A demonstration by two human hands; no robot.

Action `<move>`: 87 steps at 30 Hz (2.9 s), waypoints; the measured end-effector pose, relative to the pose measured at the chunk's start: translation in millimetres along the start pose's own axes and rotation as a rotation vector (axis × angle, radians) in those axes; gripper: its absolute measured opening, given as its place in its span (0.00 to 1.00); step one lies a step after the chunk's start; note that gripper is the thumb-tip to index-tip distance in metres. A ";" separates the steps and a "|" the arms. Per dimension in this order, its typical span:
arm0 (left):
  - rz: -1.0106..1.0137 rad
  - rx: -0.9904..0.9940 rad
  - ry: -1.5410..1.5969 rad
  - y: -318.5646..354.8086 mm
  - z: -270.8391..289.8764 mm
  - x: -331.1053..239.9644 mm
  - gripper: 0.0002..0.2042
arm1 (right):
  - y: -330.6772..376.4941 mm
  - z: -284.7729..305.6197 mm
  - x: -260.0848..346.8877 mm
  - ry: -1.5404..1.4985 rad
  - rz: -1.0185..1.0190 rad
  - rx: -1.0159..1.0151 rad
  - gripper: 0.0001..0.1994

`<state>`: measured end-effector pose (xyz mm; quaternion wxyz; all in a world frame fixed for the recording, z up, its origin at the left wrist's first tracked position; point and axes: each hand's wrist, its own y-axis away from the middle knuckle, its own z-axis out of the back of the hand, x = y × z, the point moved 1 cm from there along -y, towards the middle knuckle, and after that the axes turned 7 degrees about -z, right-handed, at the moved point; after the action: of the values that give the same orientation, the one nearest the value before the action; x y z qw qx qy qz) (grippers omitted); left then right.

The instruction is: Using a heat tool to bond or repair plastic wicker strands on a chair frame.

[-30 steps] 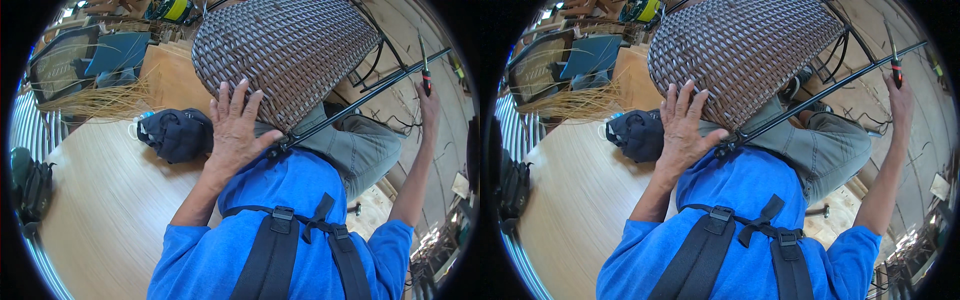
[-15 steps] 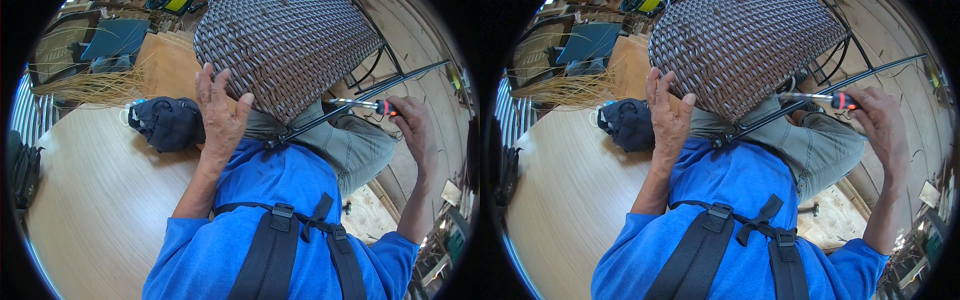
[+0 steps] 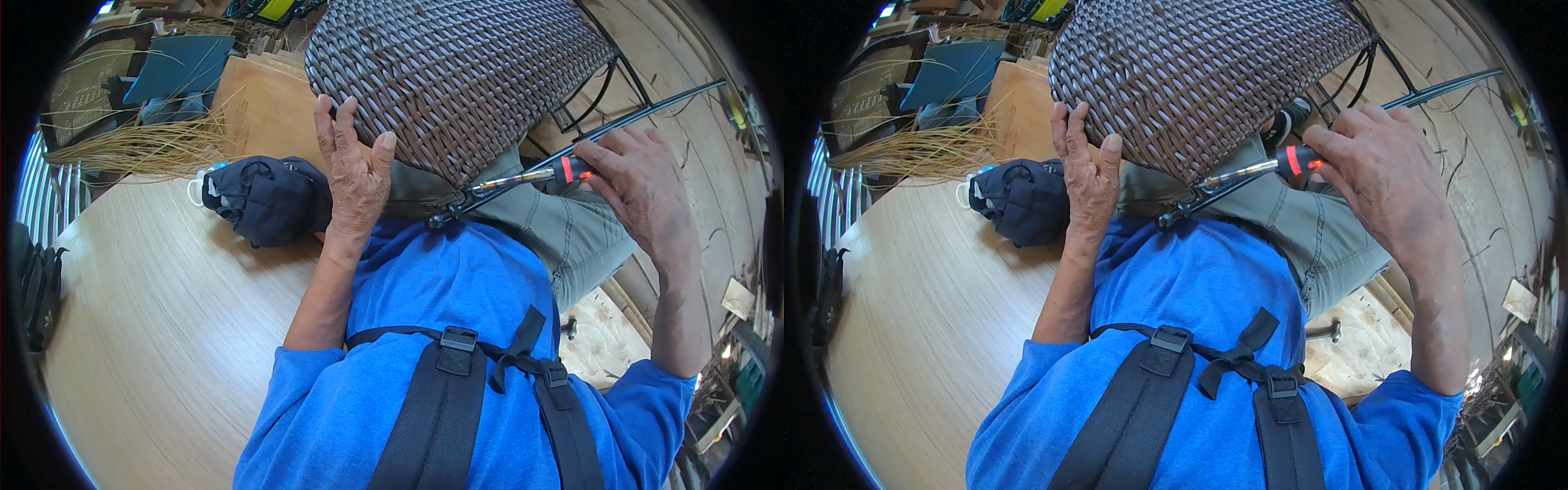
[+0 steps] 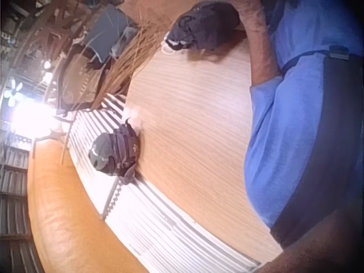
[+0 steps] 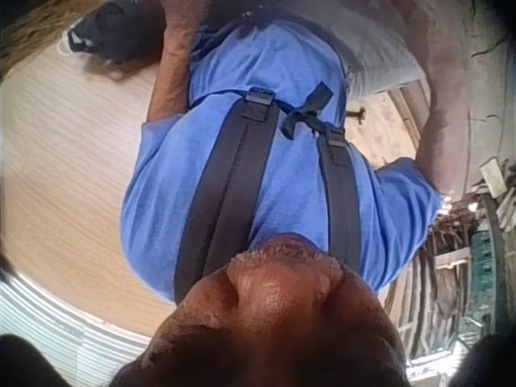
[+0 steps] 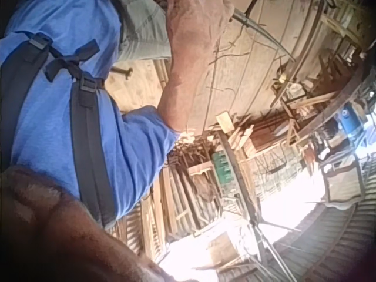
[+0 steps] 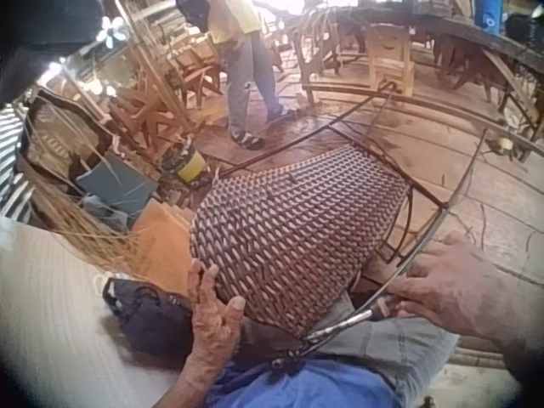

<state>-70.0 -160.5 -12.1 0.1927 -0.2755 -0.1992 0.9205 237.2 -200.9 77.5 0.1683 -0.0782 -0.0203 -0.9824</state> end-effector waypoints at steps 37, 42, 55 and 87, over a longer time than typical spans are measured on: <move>-0.195 0.237 -0.189 2.3 4.3 -25.8 0.38 | -11.1 2.0 -1.8 0.039 0.041 -0.046 0.09; -0.220 0.396 -0.195 -11.2 3.9 -43.3 0.43 | 17.3 7.4 -49.9 -0.242 -0.357 -0.111 0.13; -0.155 0.473 -0.269 -8.5 -5.4 -57.0 0.39 | 53.0 -75.8 -97.7 -0.668 -0.792 -0.348 0.15; 0.769 0.347 0.982 -165.8 -13.5 110.6 0.13 | 127.9 -133.5 -104.1 -0.938 -1.233 -0.884 0.09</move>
<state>-107.1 34.7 8.4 -0.0402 -0.6810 0.1765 0.7096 357.2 -296.2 -69.2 -0.4613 -0.5054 0.2553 -0.6831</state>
